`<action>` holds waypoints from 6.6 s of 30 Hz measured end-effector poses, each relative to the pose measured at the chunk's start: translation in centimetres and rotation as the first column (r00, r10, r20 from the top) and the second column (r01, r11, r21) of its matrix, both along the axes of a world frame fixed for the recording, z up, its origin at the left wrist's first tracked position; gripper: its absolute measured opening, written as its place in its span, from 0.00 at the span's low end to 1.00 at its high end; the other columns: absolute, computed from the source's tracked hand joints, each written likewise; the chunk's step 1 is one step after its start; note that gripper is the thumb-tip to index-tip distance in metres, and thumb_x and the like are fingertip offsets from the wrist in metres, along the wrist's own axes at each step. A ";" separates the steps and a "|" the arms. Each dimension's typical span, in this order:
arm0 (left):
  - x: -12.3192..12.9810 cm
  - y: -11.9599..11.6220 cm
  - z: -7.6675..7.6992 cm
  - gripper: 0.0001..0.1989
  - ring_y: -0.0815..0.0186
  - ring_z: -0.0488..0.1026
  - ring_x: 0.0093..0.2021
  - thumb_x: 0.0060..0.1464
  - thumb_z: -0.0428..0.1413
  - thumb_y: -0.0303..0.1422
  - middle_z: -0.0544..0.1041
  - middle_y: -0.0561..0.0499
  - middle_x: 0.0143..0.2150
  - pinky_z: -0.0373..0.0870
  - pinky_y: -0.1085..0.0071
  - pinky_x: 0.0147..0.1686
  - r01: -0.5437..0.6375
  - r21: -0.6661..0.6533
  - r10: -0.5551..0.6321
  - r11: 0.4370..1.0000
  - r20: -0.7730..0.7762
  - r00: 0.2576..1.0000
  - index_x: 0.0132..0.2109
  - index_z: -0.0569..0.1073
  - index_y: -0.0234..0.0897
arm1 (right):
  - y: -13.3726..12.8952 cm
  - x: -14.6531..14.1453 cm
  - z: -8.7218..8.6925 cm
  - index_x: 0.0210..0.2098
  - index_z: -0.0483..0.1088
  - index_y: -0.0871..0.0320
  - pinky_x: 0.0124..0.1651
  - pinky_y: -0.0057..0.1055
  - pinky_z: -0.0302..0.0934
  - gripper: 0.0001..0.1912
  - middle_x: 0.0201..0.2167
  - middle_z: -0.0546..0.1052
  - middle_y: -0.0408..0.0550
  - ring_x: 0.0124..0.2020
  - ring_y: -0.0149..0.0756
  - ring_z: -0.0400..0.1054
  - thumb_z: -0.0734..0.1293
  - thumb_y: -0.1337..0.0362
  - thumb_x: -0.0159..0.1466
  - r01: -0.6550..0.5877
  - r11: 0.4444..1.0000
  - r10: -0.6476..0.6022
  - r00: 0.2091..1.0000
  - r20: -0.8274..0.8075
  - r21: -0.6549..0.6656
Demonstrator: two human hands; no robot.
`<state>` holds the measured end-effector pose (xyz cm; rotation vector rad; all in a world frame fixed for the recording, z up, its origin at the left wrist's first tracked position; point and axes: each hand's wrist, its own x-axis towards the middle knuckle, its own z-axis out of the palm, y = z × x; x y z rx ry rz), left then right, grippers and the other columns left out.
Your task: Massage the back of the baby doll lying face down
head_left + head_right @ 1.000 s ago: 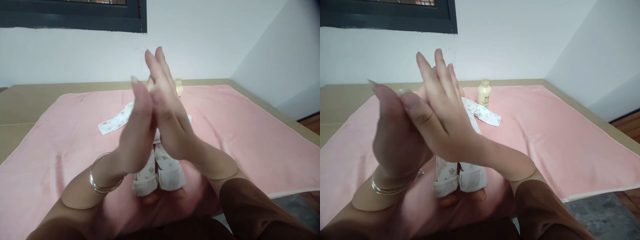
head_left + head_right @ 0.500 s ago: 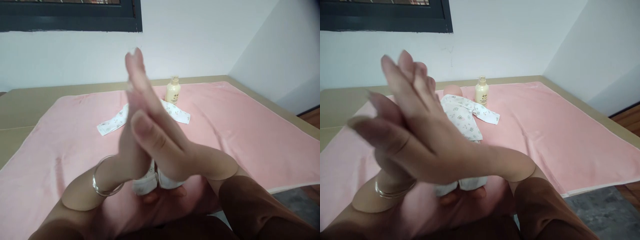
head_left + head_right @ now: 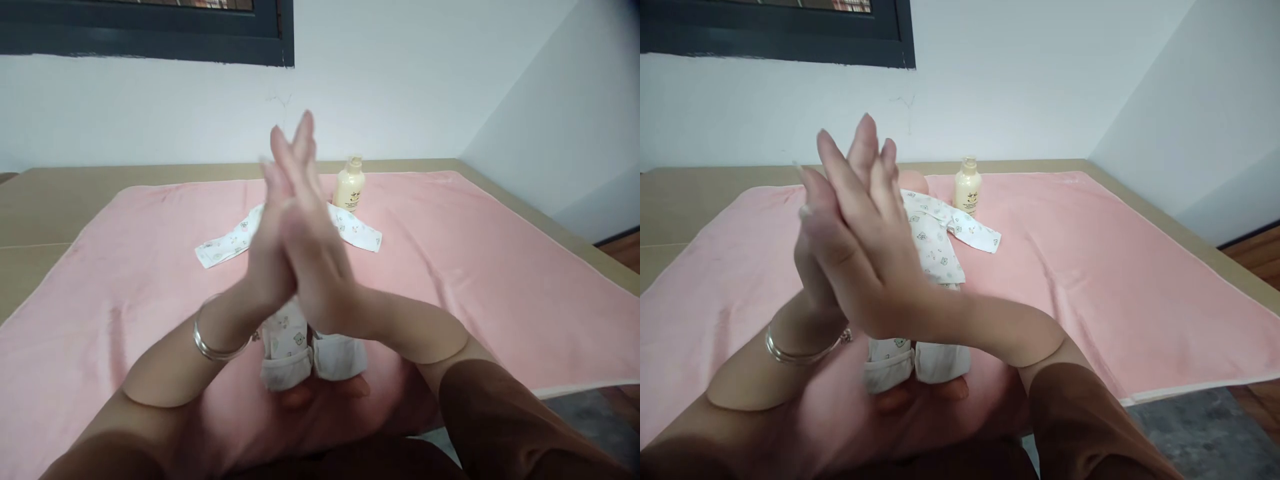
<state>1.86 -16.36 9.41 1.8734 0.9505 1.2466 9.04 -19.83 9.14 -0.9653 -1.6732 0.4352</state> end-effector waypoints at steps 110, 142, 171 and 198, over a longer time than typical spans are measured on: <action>-1.3 14.5 -12.0 0.23 0.52 0.67 0.67 0.64 0.43 0.33 0.74 0.37 0.65 0.62 0.51 0.71 -0.109 0.205 0.205 0.973 -0.536 0.819 0.60 0.71 0.29 | 14.3 6.6 -9.8 0.66 0.63 0.79 0.72 0.55 0.55 0.31 0.68 0.66 0.73 0.71 0.60 0.59 0.52 0.61 0.74 0.443 0.887 -0.203 0.625 0.754 -0.129; -1.9 12.9 -8.5 0.25 0.54 0.74 0.49 0.70 0.35 0.42 0.77 0.41 0.43 0.72 0.53 0.57 0.015 0.097 0.047 0.995 -0.607 0.794 0.32 0.70 0.40 | 15.9 7.5 -9.6 0.64 0.64 0.76 0.70 0.53 0.56 0.30 0.66 0.68 0.72 0.69 0.58 0.61 0.49 0.59 0.75 0.397 0.897 -0.138 0.668 0.731 -0.194; -0.5 15.0 -11.6 0.22 0.48 0.67 0.64 0.67 0.43 0.41 0.74 0.34 0.61 0.61 0.46 0.69 -0.223 0.090 0.233 0.971 -0.591 0.772 0.56 0.71 0.31 | 16.1 7.5 -9.4 0.57 0.69 0.66 0.63 0.50 0.61 0.24 0.60 0.74 0.65 0.61 0.55 0.68 0.51 0.59 0.74 0.431 0.877 -0.168 0.691 0.703 -0.214; -0.8 15.1 -10.3 0.19 0.43 0.69 0.62 0.65 0.43 0.36 0.75 0.33 0.58 0.64 0.42 0.65 -0.162 0.053 0.155 0.985 -0.668 0.728 0.52 0.73 0.31 | 12.8 5.2 -9.1 0.43 0.72 0.63 0.51 0.44 0.67 0.19 0.41 0.80 0.62 0.47 0.54 0.73 0.52 0.63 0.73 0.499 0.866 -0.266 0.503 0.822 -0.024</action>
